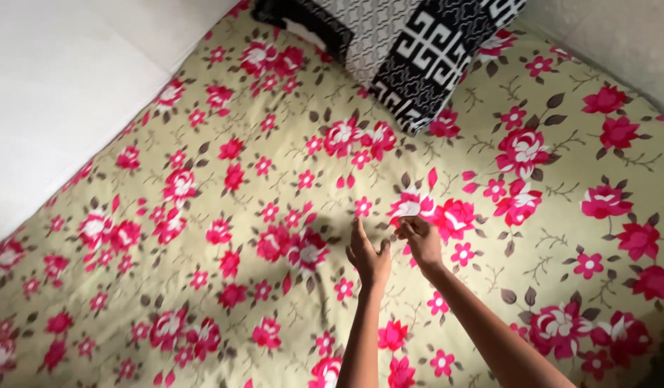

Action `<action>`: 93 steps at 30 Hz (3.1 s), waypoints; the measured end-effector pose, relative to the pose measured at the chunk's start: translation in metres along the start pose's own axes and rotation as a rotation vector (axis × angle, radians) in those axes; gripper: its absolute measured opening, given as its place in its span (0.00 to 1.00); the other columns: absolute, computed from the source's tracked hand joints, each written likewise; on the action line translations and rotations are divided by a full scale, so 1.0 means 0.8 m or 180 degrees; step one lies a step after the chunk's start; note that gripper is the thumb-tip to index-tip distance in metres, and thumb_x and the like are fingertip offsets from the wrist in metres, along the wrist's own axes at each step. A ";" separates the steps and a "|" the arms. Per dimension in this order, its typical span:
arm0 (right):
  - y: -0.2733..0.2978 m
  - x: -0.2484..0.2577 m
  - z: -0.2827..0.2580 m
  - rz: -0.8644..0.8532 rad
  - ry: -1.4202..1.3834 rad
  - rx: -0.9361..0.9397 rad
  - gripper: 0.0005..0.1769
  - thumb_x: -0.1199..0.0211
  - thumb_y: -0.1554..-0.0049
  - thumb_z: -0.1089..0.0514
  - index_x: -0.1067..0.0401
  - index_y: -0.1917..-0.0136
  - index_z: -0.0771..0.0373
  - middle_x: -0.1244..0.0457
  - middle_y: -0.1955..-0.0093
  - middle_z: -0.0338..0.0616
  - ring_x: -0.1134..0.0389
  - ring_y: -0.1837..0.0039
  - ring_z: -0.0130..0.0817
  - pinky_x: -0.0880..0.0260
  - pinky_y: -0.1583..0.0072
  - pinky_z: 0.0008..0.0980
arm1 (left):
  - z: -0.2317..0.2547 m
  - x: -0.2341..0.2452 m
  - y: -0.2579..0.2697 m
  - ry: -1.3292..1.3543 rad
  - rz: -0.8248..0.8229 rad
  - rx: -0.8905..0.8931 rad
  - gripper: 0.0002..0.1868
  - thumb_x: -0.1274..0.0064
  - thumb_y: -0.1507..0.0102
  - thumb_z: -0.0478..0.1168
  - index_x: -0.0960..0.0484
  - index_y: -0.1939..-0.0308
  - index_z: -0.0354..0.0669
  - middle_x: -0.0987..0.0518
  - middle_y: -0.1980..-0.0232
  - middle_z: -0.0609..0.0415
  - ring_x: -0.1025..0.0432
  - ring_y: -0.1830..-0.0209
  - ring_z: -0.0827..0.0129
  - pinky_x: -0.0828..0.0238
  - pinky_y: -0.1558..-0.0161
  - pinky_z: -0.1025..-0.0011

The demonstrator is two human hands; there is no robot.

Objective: The person is making a bed by straightening pillows and the bedspread.

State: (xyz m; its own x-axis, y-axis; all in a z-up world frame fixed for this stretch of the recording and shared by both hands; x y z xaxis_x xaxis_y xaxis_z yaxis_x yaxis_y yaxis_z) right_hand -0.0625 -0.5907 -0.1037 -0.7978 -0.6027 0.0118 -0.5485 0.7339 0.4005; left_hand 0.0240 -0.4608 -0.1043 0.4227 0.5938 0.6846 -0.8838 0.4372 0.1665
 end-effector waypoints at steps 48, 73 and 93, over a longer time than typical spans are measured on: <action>0.363 -0.255 0.147 -0.1610 0.2439 0.2450 0.42 0.42 0.39 0.41 0.47 0.20 0.64 0.51 0.17 0.55 0.54 0.17 0.51 0.59 0.20 0.49 | -0.311 0.230 0.323 -0.0386 0.0930 -0.0488 0.37 0.49 0.33 0.49 0.42 0.22 0.44 0.48 0.17 0.38 0.57 0.16 0.45 0.62 0.22 0.40; 0.214 0.047 0.063 -0.0110 0.3232 0.1963 0.38 0.46 0.38 0.44 0.47 0.19 0.57 0.52 0.17 0.55 0.56 0.16 0.53 0.62 0.23 0.61 | -0.048 -0.007 0.241 -0.1107 -0.0255 -0.0779 0.40 0.53 0.36 0.44 0.45 0.19 0.53 0.54 0.14 0.43 0.62 0.14 0.48 0.76 0.24 0.35; 0.257 0.159 0.134 0.0369 0.3531 0.1604 0.38 0.53 0.34 0.38 0.49 0.18 0.56 0.53 0.14 0.57 0.56 0.15 0.54 0.69 0.20 0.63 | 0.003 -0.047 0.289 -0.1220 -0.0779 -0.1385 0.39 0.52 0.32 0.51 0.46 0.19 0.54 0.55 0.16 0.41 0.62 0.16 0.48 0.75 0.24 0.38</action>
State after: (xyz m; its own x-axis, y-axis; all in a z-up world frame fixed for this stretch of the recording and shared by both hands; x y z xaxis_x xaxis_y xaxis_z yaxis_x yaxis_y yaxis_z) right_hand -0.3039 -0.4827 -0.1182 -0.3377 -0.2851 0.8970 -0.7204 0.6917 -0.0513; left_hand -0.1964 -0.3838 -0.0899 0.4292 0.1927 0.8824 -0.5740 0.8125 0.1018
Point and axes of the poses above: each hand's wrist, its own y-axis away from the middle knuckle, its own x-axis out of the back of the hand, z = x × y, the point moved 5 cm from there along -y, towards the middle knuckle
